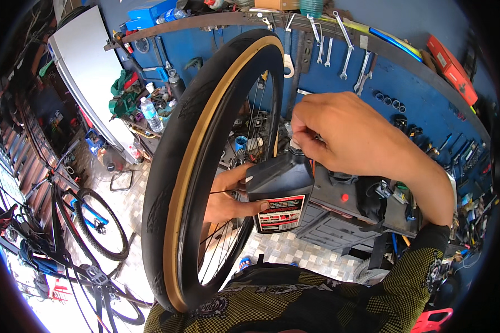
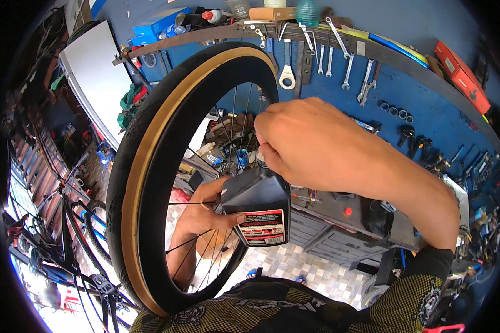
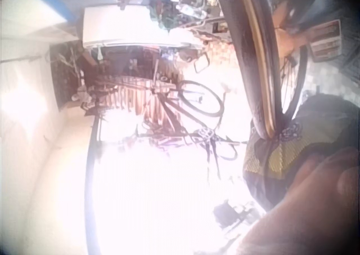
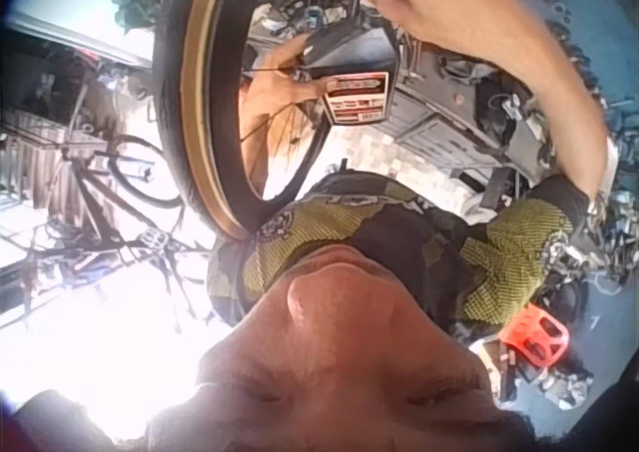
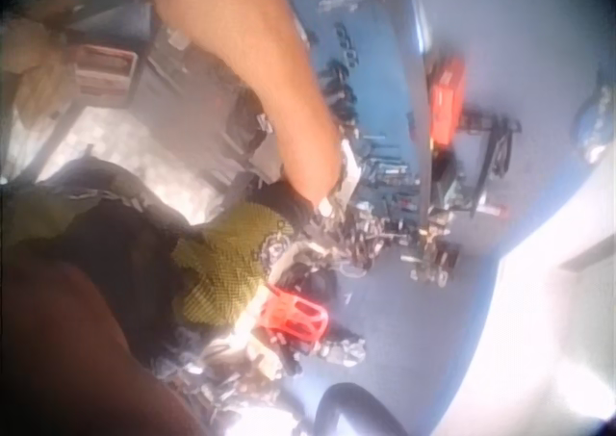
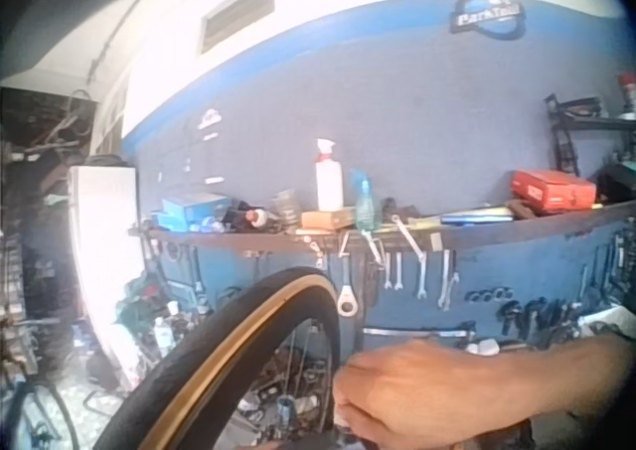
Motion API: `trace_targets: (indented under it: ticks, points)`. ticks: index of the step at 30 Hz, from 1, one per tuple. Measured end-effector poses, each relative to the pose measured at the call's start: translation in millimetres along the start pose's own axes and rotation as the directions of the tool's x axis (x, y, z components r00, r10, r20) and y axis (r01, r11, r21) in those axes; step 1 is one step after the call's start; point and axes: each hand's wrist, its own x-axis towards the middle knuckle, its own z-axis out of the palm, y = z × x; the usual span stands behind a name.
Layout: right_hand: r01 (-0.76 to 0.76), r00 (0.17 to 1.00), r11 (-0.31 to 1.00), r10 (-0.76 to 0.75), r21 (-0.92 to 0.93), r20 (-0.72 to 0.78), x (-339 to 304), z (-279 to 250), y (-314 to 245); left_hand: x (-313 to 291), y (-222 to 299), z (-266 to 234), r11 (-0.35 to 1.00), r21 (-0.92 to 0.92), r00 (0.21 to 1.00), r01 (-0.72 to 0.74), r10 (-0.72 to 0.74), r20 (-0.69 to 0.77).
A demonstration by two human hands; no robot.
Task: The person installs a bicycle tire onto a wheel rim by hand, seating the bead around the rim. They then apply sealant from a bottle into the tire through the valve stem and rotate the wheel to distribute the sealant.
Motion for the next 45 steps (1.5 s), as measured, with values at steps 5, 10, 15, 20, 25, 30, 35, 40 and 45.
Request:
trace_targets:
  ticks: [5,10,15,20,25,30,35,40,45]
  points:
    - [0.153,0.978,0.985,-0.139,0.079,-0.154,-7.5,16.5,9.3,-0.1,-4.4,-4.4,0.998,-0.056,1.000,-0.024,0.024,0.005]
    - [0.286,0.794,0.958,-0.243,-0.011,-0.557,-14.8,47.7,19.8,-1.2,-0.8,-1.7,0.991,-0.125,0.998,-0.049,0.045,-0.037]
    - [-0.025,0.553,0.932,0.314,0.361,-0.772,-36.9,84.0,58.9,-9.1,-8.9,-6.3,0.992,-0.119,0.995,-0.052,0.041,-0.095]
    - [-0.398,0.617,0.753,0.642,0.524,-0.454,-124.4,183.6,145.5,-22.4,2.0,-4.1,0.996,-0.008,0.969,0.094,-0.093,-0.229]
    - [-0.531,0.700,0.747,0.653,0.400,-0.289,-251.8,345.5,198.1,-24.1,-11.3,-7.4,0.962,-0.255,0.983,-0.101,0.057,-0.173]
    - [-0.915,0.395,0.399,0.916,0.063,-0.078,-311.8,391.2,203.5,-23.0,-3.3,-10.8,0.999,-0.003,0.976,-0.042,0.040,-0.215]
    - [-0.578,0.690,0.776,0.630,0.254,-0.355,-279.0,350.4,175.1,-18.0,-7.1,-4.8,0.999,0.019,0.972,0.033,-0.028,-0.234]
    - [-0.413,0.705,0.840,0.540,0.351,-0.461,-149.0,251.2,4.9,-14.1,0.3,-9.7,1.000,0.010,0.978,0.021,-0.018,-0.206]
    - [-0.357,0.685,0.895,0.446,0.268,-0.577,-111.0,225.7,-68.2,-21.3,-15.9,-12.7,1.000,-0.002,0.960,0.024,-0.024,-0.281]
